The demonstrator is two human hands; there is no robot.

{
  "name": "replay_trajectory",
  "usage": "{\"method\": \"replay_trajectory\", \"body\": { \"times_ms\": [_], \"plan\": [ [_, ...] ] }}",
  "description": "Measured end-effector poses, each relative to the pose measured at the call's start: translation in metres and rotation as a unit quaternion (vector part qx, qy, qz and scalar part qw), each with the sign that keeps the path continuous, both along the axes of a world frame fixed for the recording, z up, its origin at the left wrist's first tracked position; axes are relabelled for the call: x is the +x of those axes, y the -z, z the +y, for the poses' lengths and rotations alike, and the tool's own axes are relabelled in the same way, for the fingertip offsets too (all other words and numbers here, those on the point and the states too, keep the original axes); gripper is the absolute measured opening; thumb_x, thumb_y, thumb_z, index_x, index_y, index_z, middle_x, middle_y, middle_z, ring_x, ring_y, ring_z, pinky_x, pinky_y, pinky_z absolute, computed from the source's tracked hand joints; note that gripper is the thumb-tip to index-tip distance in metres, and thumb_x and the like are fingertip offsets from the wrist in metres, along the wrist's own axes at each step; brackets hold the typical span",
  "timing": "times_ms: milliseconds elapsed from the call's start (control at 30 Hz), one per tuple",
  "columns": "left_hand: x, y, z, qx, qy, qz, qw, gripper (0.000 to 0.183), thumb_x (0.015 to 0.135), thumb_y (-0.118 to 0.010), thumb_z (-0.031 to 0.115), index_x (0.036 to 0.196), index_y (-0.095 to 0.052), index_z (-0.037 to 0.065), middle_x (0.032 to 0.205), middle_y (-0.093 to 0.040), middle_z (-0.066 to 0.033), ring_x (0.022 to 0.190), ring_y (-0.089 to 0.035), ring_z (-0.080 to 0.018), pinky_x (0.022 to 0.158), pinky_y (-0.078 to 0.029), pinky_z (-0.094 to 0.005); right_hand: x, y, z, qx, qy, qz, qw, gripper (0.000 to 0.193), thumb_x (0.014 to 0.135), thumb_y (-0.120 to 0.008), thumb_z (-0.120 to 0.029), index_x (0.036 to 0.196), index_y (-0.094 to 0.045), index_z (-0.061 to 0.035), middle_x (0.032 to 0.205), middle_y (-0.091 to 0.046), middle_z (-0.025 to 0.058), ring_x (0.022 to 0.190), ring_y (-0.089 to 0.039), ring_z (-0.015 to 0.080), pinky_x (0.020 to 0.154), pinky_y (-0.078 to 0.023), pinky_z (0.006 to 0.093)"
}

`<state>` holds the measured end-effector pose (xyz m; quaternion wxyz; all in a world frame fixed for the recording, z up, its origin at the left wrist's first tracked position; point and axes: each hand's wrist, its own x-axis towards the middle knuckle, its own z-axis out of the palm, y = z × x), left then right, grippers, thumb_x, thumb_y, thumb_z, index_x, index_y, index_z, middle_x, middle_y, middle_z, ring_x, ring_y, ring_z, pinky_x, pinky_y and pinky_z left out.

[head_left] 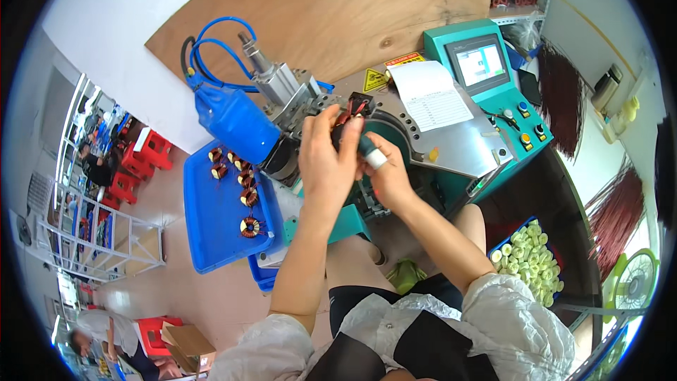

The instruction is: Placing copper wire coils onto a specialized winding machine and processing electronic components.

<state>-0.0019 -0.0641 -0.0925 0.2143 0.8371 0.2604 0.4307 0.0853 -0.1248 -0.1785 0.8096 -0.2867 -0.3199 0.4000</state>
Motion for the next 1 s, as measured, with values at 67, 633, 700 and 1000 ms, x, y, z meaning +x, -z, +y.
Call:
{"method": "replay_trajectory", "body": {
  "times_ms": [67,633,700,1000],
  "plan": [
    [0.005,-0.002,0.006,0.001,0.007,0.031,0.999,0.037,0.1,-0.057,0.031,0.117,-0.064,-0.002,0.099,-0.063,-0.0173,0.095,-0.063,-0.0341,0.082,-0.049,-0.0421,-0.009,-0.01,-0.002,-0.062,0.092,-0.009,0.994,0.015,0.095,-0.047,-0.005,0.094,-0.061,-0.002,0.074,-0.06,0.0031,0.061,-0.059,0.0136,0.056,-0.049,0.0287],
    [0.009,-0.011,0.003,0.043,0.007,0.158,0.986,0.043,0.088,-0.072,0.029,0.119,-0.061,0.001,0.105,-0.064,-0.0162,0.096,-0.064,-0.0363,0.085,-0.05,-0.0443,0.344,0.108,-0.242,-0.558,0.558,-0.337,0.513,0.034,0.084,-0.063,-0.017,0.117,-0.067,-0.0136,0.088,-0.072,0.0154,0.084,-0.069,0.0351,0.075,-0.052,0.0465],
    [0.008,-0.011,0.004,0.039,0.002,0.168,0.985,0.044,0.088,-0.072,0.03,0.119,-0.062,0.001,0.106,-0.064,-0.0162,0.096,-0.064,-0.0366,0.084,-0.05,-0.0443,0.357,0.12,-0.246,-0.516,0.549,-0.37,0.544,0.029,0.083,-0.062,-0.012,0.11,-0.072,-0.0158,0.083,-0.07,0.0157,0.078,-0.068,0.0339,0.071,-0.052,0.0447],
    [-0.002,-0.007,-0.001,0.078,-0.013,0.081,0.994,0.046,0.085,-0.076,0.029,0.119,-0.061,0.002,0.104,-0.061,-0.0161,0.095,-0.063,-0.038,0.082,-0.051,-0.0441,0.25,0.115,-0.224,-0.451,0.551,-0.553,0.432,0.038,0.082,-0.058,-0.005,0.117,-0.067,-0.0156,0.116,-0.066,0.0048,0.109,-0.061,0.0284,0.09,-0.051,0.0415]
  ]
}}
